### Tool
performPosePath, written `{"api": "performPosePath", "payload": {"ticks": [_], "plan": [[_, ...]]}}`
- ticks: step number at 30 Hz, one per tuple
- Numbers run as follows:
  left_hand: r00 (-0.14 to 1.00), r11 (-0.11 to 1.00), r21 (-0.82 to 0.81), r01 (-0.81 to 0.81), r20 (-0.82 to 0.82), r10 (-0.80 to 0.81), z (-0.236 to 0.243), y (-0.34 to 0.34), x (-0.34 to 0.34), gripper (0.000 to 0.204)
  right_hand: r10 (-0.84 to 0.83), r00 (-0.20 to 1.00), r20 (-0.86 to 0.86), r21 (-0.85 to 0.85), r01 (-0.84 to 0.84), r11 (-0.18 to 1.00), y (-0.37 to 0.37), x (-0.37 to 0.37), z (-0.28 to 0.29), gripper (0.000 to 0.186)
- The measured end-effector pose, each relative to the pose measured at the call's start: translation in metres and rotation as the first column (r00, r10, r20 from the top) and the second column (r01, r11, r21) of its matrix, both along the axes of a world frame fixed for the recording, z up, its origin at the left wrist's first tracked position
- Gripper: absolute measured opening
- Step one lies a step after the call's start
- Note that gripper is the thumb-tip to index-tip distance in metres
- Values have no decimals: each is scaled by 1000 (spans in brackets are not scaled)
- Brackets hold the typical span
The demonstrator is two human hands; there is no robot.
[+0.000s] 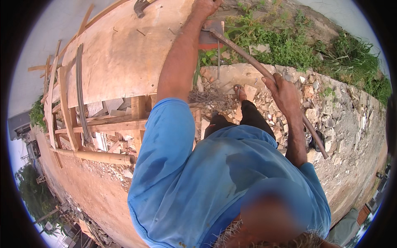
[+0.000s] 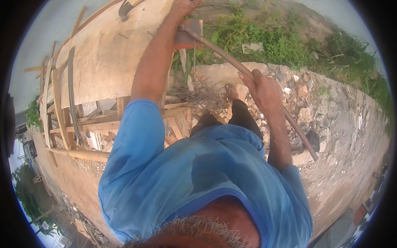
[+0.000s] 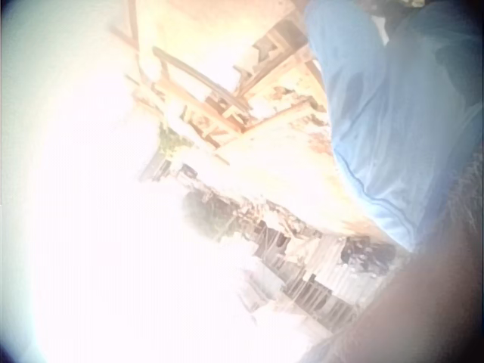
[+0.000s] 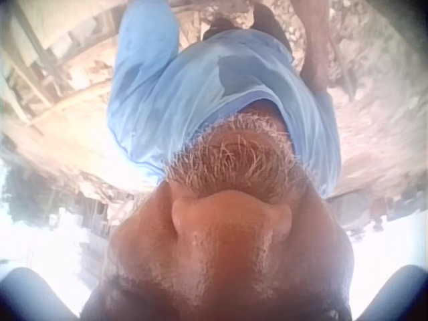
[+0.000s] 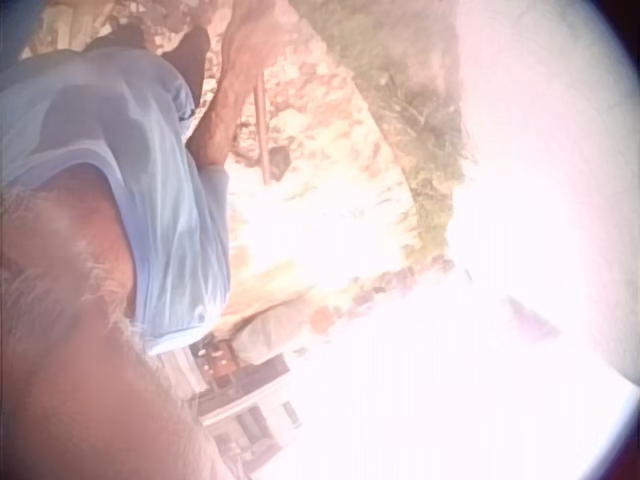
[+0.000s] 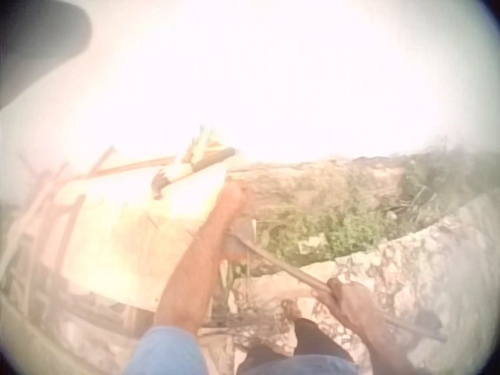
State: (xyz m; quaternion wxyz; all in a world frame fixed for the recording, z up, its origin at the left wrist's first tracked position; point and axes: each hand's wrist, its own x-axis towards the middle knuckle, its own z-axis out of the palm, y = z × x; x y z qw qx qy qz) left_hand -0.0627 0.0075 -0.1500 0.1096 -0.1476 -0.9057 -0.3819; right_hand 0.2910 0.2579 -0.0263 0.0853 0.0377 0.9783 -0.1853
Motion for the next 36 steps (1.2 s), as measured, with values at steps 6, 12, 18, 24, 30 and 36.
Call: {"api": "performPosePath", "payload": {"ticks": [6, 12, 18, 24, 30, 36], "plan": [[999, 998, -53, 17, -35, -19, 12, 0, -6, 35, -70, 996, -57, 44, 72, 996, -18, 16, -13, 51], [994, 993, -96, 65, -81, -73, 18, 0, -1, 34, -32, 998, -55, 39, 34, 999, -7, 9, -18, 53], [838, 997, 47, 57, 540, -74, 57, -1, 8, 33, 48, 974, 223, -214, 1, 977, 30, -29, -17, 55], [859, 997, -16, 76, 509, -58, 15, -4, -14, 35, 69, 990, 125, -445, -6, 896, 69, -73, -13, 48], [926, 997, -34, 64, 374, -46, 10, -7, -3, 41, 154, 974, 164, -466, -61, 883, 76, -91, -23, 47], [965, 957, -284, 51, 262, 27, 49, -3, 23, 40, 301, 940, 160, -358, -229, 905, 77, -98, -25, 48]]}}
